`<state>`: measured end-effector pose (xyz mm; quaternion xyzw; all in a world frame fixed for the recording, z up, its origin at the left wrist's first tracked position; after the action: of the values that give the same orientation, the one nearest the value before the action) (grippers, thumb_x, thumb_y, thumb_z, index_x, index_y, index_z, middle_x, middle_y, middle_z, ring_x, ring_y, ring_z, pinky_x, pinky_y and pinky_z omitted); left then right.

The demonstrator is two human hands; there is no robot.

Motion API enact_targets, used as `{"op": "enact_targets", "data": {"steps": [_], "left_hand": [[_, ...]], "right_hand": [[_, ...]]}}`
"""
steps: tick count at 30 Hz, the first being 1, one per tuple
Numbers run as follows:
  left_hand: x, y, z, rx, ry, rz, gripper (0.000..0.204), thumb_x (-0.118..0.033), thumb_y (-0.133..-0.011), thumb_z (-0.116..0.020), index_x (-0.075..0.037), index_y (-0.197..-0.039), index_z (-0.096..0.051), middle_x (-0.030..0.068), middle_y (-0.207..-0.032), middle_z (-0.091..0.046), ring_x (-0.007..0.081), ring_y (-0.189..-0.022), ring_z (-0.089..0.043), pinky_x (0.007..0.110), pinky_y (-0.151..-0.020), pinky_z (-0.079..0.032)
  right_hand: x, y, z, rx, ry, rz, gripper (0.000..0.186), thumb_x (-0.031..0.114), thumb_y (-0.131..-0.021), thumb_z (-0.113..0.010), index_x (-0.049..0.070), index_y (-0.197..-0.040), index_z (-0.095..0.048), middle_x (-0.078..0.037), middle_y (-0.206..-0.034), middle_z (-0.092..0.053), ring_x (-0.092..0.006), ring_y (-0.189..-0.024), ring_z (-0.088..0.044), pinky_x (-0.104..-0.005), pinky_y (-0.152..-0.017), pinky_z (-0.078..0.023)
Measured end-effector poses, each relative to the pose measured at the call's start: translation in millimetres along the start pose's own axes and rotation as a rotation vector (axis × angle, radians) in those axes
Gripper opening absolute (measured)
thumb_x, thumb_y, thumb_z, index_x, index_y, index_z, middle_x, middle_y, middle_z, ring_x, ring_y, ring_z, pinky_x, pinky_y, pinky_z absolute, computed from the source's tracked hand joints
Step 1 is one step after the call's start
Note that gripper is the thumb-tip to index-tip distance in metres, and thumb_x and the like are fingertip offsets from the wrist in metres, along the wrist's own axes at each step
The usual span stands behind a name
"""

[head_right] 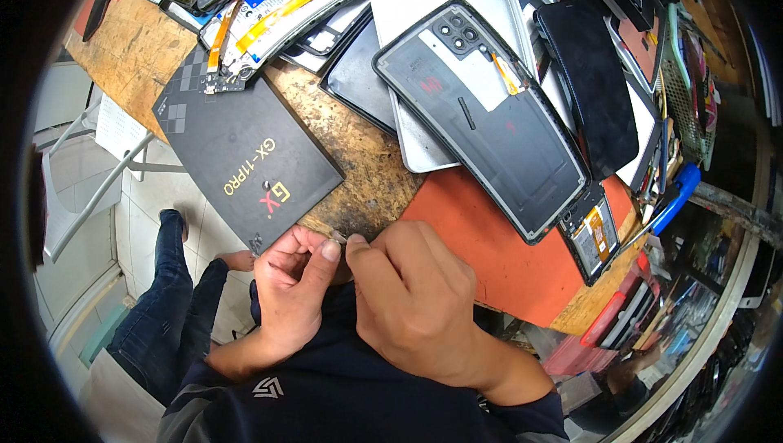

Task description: The person repairs a smartphone by opening a package, using tweezers to remove a small component, and then applying adhesive tape to the phone's internal area. They then close the phone and place it on the table.

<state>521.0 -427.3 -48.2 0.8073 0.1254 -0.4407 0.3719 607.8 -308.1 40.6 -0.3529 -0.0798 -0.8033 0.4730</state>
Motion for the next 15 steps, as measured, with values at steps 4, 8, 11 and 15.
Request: {"op": "enact_targets", "data": {"steps": [4,8,11,15], "left_hand": [[1.6,0.8,1.0,0.0,-0.003,0.014,0.009,-0.008,-0.111,-0.072,-0.001,-0.107,-0.07,0.0004,-0.097,-0.074,0.0039,-0.086,-0.064,0.023,-0.081,-0.052],[-0.9,0.6,-0.9,-0.046,0.057,0.029,0.006,-0.004,-0.108,-0.075,0.0,-0.103,-0.074,-0.0026,-0.091,-0.072,0.0027,-0.081,-0.06,0.022,-0.074,-0.048],[-2.5,0.5,-1.4,-0.052,0.037,0.029,0.007,-0.005,-0.108,-0.075,0.0,-0.103,-0.074,-0.0027,-0.091,-0.071,0.0027,-0.082,-0.06,0.022,-0.075,-0.048],[-3.4,-0.1,0.2,-0.046,-0.019,0.021,0.008,-0.006,-0.109,-0.075,0.0,-0.104,-0.074,-0.0023,-0.091,-0.072,0.0025,-0.083,-0.06,0.022,-0.076,-0.048]], "right_hand": [[2.3,1.0,-2.9,-0.035,0.033,0.037,0.019,-0.008,-0.082,-0.078,-0.001,-0.099,-0.073,-0.01,-0.082,-0.054,-0.0262,-0.067,-0.059,-0.0385,-0.054,-0.046],[1.6,1.1,-4.2,-0.038,0.025,0.056,0.016,-0.008,-0.084,-0.077,-0.002,-0.097,-0.072,-0.01,-0.081,-0.052,-0.0261,-0.066,-0.059,-0.0388,-0.053,-0.046],[0.8,-1.1,-3.1,-0.017,0.008,0.051,0.015,-0.008,-0.085,-0.077,-0.002,-0.096,-0.071,-0.01,-0.081,-0.051,-0.0263,-0.066,-0.058,-0.0396,-0.053,-0.045],[-0.6,-4.2,-1.7,-0.007,-0.054,0.02,0.021,-0.015,-0.084,-0.081,-0.003,-0.097,-0.069,-0.012,-0.08,-0.054,-0.0288,-0.063,-0.056,-0.0415,-0.054,-0.043]]}}
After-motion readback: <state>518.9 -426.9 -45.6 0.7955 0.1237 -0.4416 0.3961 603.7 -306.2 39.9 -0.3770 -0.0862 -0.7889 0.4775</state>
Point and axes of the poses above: each hand's wrist, its own y-axis away from the middle knuckle, its own z-axis out of the back of the hand, x = y × z, the point moved 7 cm from there along -y, towards the middle knuckle
